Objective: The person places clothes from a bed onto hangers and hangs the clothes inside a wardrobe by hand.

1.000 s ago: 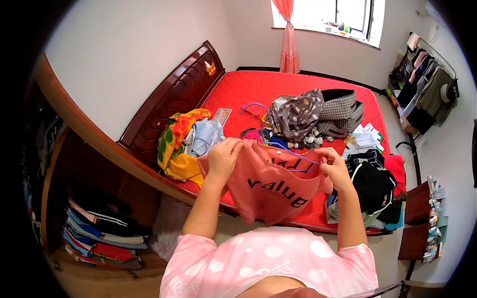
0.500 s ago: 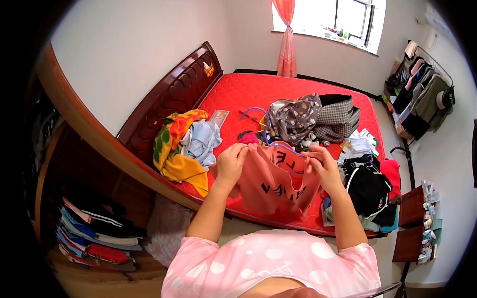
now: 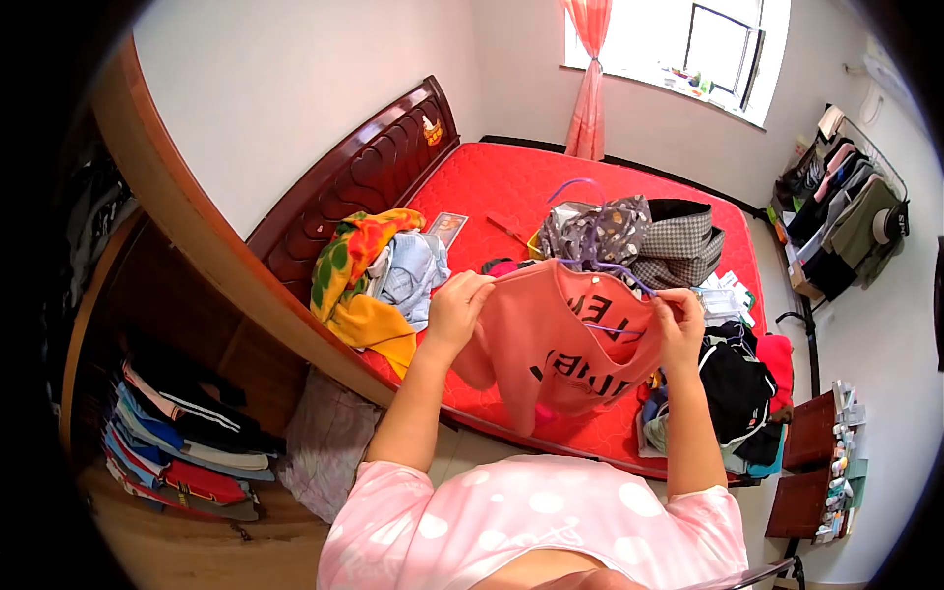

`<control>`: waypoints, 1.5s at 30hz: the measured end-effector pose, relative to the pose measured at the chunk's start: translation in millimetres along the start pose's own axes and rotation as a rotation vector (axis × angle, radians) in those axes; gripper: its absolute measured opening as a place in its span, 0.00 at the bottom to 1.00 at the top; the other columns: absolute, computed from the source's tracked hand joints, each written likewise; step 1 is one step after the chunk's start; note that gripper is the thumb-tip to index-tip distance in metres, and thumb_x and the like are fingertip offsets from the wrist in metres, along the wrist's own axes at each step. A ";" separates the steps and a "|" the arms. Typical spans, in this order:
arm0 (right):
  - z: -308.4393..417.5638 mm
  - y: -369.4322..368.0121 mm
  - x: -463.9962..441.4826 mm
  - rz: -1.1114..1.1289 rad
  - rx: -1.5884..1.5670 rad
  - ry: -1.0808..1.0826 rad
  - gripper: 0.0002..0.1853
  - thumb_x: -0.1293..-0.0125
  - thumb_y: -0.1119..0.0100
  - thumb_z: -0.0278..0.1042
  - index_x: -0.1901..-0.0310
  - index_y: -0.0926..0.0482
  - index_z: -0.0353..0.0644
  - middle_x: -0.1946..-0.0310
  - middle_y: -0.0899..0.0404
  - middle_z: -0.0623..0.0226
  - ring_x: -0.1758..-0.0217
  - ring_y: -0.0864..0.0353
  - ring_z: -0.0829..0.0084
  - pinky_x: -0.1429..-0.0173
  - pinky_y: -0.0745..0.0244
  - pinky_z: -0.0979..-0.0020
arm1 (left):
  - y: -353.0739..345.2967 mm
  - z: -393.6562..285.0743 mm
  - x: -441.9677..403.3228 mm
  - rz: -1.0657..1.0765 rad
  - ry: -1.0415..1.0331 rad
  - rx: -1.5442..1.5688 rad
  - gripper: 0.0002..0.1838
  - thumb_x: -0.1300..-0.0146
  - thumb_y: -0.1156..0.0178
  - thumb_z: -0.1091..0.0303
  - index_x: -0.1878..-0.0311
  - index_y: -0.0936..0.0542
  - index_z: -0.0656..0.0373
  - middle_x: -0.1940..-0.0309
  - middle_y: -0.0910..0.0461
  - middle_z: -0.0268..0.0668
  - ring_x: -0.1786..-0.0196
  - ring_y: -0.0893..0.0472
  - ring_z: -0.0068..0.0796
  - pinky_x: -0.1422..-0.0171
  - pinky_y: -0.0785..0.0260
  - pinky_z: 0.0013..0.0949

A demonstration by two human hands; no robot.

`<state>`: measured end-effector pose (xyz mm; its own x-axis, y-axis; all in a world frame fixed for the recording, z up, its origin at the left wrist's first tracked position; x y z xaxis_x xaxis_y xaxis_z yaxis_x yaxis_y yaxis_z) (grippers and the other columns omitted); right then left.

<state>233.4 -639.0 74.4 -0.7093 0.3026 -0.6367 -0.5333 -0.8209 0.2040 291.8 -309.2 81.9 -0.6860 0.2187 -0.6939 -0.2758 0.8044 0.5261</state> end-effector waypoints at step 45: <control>30.6 188.1 172.8 -0.173 0.847 -0.395 0.16 0.34 0.46 0.38 0.74 0.32 0.36 0.79 0.30 0.50 0.76 0.29 0.50 0.71 0.35 0.60 | -189.4 -63.1 48.2 0.713 -0.029 0.516 0.13 0.35 0.47 0.62 0.56 0.22 0.62 0.63 0.21 0.45 0.58 0.21 0.43 0.53 0.31 0.37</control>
<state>-3.6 -726.3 25.5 -0.6107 0.6566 -0.4427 -0.6926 -0.1720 0.7005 268.5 -485.9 -20.2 -0.5596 0.7722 -0.3010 0.5551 0.6189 0.5557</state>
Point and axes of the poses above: each hand's wrist, its own x-axis away from the middle knuckle, its own y-axis out of the back of the hand, z = x × y, the point moved 1 cm from there along -x, towards the middle knuckle
